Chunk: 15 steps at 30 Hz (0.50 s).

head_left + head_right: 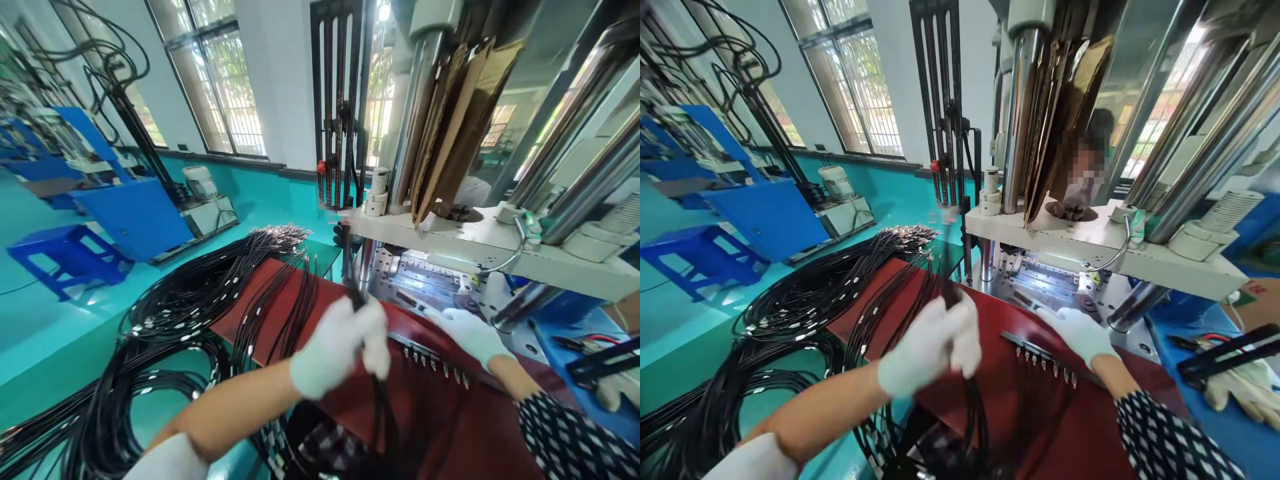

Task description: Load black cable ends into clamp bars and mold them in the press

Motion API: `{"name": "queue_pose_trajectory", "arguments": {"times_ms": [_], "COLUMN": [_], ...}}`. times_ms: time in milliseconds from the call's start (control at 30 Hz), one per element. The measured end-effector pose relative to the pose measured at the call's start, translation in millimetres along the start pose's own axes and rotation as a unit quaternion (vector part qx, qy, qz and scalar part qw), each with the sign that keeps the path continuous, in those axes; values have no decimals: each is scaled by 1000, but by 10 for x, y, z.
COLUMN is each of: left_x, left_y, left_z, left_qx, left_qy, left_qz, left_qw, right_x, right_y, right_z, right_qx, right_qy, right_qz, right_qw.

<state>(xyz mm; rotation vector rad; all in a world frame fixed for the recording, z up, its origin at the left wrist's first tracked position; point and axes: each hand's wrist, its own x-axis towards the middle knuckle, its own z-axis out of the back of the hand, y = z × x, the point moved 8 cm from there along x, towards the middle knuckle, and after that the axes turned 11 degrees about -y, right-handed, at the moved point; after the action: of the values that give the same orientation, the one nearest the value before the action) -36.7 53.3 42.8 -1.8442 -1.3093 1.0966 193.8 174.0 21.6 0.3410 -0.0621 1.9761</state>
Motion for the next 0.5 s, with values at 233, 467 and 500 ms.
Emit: {"name": "queue_pose_trajectory", "arguments": {"times_ms": [233,467,500], "left_x": [672,1280,1289], "left_y": [-841,-660,-693], "left_z": [1456,1319,1274], "left_qx": [490,500,486], "left_qy": [-346,-325,-321], "left_qz": [-130,-113,-118], "left_qw": [789,794,804], "right_x": [-300,-272,-278], "right_y": [-69,-112,-121], "right_z": [-235,-282,-286], "right_qx": [-45,-65,-63], "right_qy": [59,64,65], "right_qz": [-174,-164,-160], "right_qw": [982,982,983]}}
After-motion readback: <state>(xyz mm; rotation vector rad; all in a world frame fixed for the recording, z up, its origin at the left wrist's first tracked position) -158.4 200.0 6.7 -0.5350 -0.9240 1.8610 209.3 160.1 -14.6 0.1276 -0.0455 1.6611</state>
